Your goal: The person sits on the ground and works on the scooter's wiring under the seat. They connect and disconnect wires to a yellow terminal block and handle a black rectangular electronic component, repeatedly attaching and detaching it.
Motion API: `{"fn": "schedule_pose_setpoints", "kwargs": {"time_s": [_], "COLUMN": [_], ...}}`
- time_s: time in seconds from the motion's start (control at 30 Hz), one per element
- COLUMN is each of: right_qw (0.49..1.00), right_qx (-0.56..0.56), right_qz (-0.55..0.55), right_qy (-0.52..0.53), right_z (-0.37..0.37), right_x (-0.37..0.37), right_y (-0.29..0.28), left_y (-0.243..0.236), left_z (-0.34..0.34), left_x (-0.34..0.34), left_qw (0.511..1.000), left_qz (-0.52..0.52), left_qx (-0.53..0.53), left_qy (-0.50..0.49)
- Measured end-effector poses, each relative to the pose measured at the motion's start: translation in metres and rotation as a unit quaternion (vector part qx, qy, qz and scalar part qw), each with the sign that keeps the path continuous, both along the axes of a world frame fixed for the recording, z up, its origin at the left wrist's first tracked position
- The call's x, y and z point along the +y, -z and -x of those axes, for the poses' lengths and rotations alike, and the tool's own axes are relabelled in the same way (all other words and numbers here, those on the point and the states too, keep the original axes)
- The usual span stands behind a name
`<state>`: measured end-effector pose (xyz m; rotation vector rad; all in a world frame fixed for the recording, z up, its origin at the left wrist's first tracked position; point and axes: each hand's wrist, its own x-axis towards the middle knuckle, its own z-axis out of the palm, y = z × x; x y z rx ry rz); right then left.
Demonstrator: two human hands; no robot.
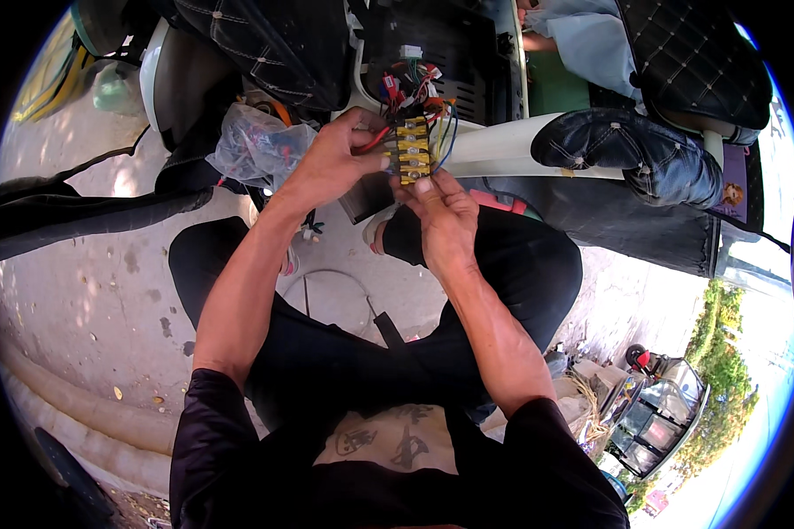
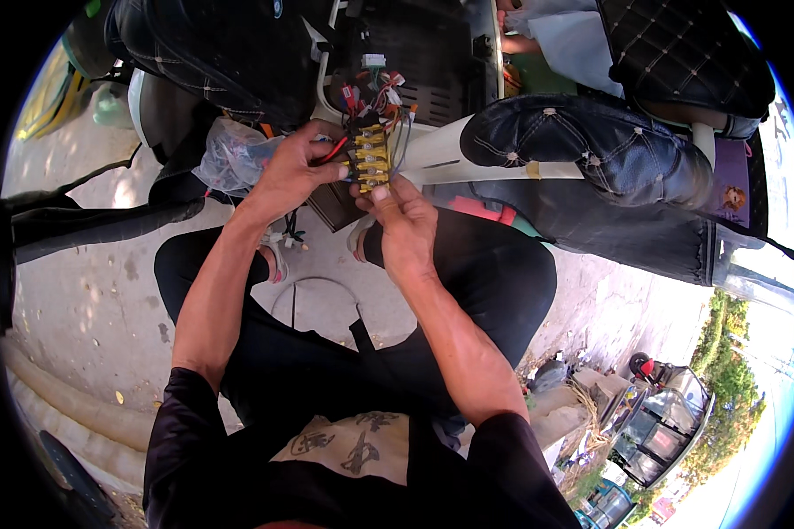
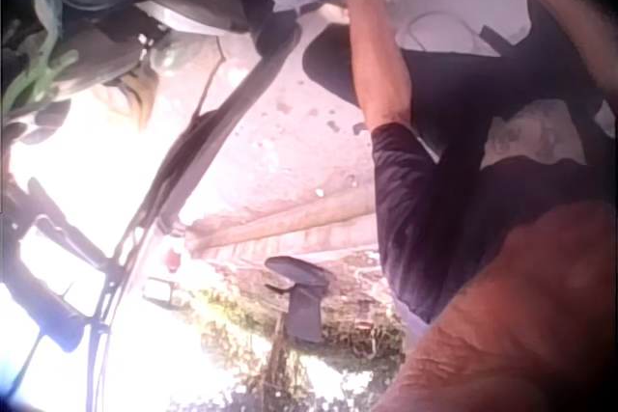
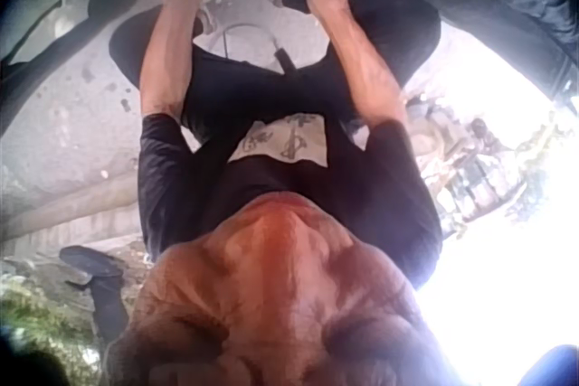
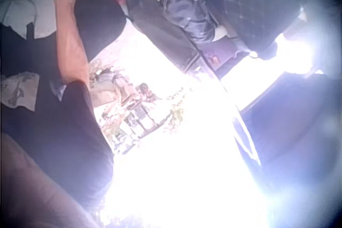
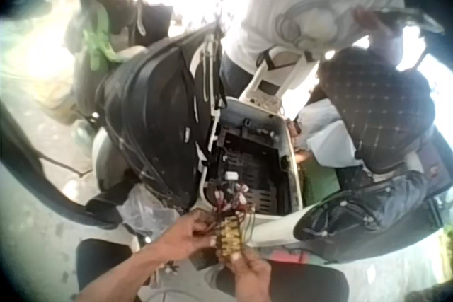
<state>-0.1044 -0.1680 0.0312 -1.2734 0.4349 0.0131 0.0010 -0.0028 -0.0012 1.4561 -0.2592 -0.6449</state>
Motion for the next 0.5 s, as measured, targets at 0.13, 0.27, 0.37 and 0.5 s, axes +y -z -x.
{"fn": "schedule_pose_setpoints", "kwargs": {"time_s": [0.13,0.27,0.37,0.5], "right_qw": [1.000,1.000,1.000,1.000], "right_qx": [-0.001,0.001,-0.003,0.004], "right_qz": [-0.001,0.007,0.010,-0.007], "right_qy": [0.001,-0.005,-0.010,0.013], "right_z": [0.0005,-0.0004,-0.0006,0.0006], "right_x": [-0.0004,-0.0010,-0.0009,0.0018], "right_y": [0.0021,0.0002,0.0001,-0.0006], "left_y": [-0.0010,-0.0059,-0.0091,-0.0027], "left_z": [-0.0002,-0.0023,0.0019,0.0009], "left_x": [0.0012,0.0010,0.0010,0.0077], "left_qw": [1.000,0.999,1.000,1.000], "left_qz": [-0.015,-0.028,0.004,0.006], "left_qx": [-0.002,-0.004,-0.004,-0.013], "left_qy": [0.017,0.026,-0.009,-0.007]}}
